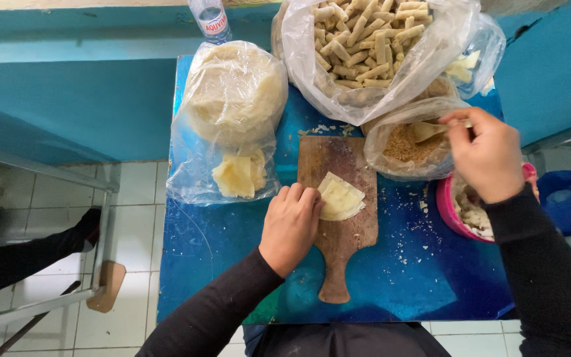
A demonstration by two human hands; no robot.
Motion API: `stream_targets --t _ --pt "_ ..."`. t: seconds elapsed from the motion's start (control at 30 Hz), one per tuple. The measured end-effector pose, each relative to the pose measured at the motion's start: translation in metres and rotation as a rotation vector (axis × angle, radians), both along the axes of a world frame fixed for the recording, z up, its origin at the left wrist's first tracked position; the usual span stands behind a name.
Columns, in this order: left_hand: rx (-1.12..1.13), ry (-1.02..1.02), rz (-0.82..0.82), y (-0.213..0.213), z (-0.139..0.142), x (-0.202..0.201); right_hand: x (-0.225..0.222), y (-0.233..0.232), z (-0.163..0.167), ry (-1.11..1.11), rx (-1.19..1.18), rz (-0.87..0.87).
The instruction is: The person flattens pieces of dough on a wooden board, sprinkles brown sugar from a bag using a spoon onto the flattened dough, and folds the dough over the filling. Folded dough pieces accumulate on the board while scraps collect in a pink bowl.
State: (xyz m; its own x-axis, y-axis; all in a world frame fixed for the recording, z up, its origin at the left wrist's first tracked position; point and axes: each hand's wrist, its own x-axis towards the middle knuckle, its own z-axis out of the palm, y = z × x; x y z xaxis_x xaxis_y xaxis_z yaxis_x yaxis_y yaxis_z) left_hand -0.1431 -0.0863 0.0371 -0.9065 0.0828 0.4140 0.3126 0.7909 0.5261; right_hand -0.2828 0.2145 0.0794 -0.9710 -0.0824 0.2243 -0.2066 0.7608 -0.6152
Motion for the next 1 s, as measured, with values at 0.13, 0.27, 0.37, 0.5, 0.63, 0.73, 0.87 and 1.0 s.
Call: stream_targets --t 0.13,0.27,0.37,0.5,0.63,0.73,0.87,1.0 --pt "0.011 -0.01 -0.001 0.0 0.001 0.001 -0.003 0.014 -0.001 0.07 -0.234 0.067" --pt "0.02 -0.027 0.006 0.0 0.002 0.0 0.004 0.028 -0.004 -0.035 -0.548 0.024" --pt "0.021 -0.032 0.02 0.001 0.002 0.001 0.02 0.026 -0.005 -0.098 -0.687 0.024" --pt "0.034 -0.035 0.032 0.004 0.003 0.001 0.049 0.0 -0.008 -0.176 -0.723 0.079" --pt "0.029 -0.056 0.04 0.005 0.005 0.003 0.073 -0.035 -0.012 -0.235 -0.524 0.175" --pt "0.007 -0.079 0.069 0.005 0.006 0.006 0.085 -0.056 -0.011 -0.211 -0.407 0.233" --pt "-0.05 -0.102 0.105 0.004 0.006 0.009 0.097 -0.063 -0.001 0.006 -0.213 0.363" --pt "-0.048 -0.112 0.096 0.003 0.003 0.009 0.102 -0.063 0.004 0.187 -0.14 0.496"
